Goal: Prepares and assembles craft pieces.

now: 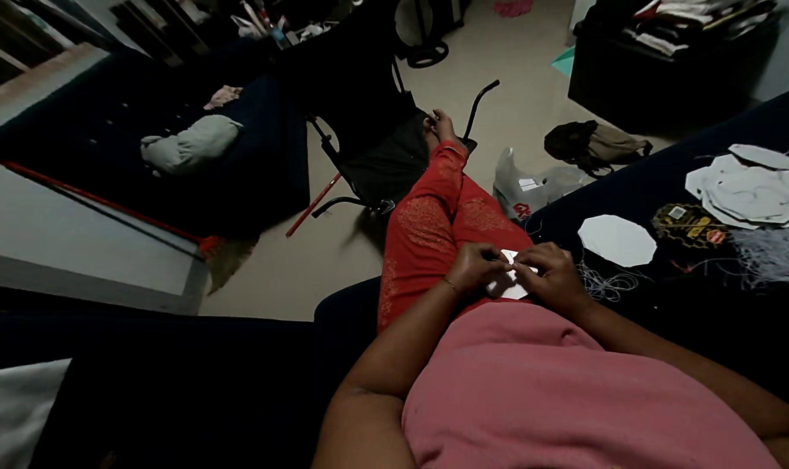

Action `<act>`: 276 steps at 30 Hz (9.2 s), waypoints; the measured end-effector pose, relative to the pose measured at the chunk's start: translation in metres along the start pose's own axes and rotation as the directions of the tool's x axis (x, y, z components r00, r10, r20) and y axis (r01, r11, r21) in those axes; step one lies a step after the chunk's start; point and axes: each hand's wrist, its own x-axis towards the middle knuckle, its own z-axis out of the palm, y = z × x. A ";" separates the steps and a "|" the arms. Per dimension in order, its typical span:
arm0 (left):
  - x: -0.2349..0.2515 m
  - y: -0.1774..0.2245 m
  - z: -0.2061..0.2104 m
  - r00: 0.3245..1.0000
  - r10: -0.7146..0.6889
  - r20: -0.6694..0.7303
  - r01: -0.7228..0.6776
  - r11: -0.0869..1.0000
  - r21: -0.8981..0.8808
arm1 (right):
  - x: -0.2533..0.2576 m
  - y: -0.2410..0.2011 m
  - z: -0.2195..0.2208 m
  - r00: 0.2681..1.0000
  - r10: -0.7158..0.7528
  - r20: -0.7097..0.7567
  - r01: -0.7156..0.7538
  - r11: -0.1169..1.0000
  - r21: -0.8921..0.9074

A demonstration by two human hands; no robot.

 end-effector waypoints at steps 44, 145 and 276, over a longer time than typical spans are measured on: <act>0.002 -0.007 0.009 0.993 0.120 -0.023 -0.122 0.974 -0.191 | -0.001 -0.002 0.002 0.998 -0.026 -0.058 0.026 1.000 0.008; 0.000 -0.010 0.014 0.972 0.218 -0.092 -0.232 0.953 -0.195 | 0.016 0.004 0.002 0.994 -0.069 -0.083 0.088 0.964 0.250; 0.005 0.008 0.016 0.993 0.112 -0.048 -0.121 0.906 -0.405 | 0.009 -0.004 -0.048 0.944 0.304 0.125 -0.326 0.820 0.470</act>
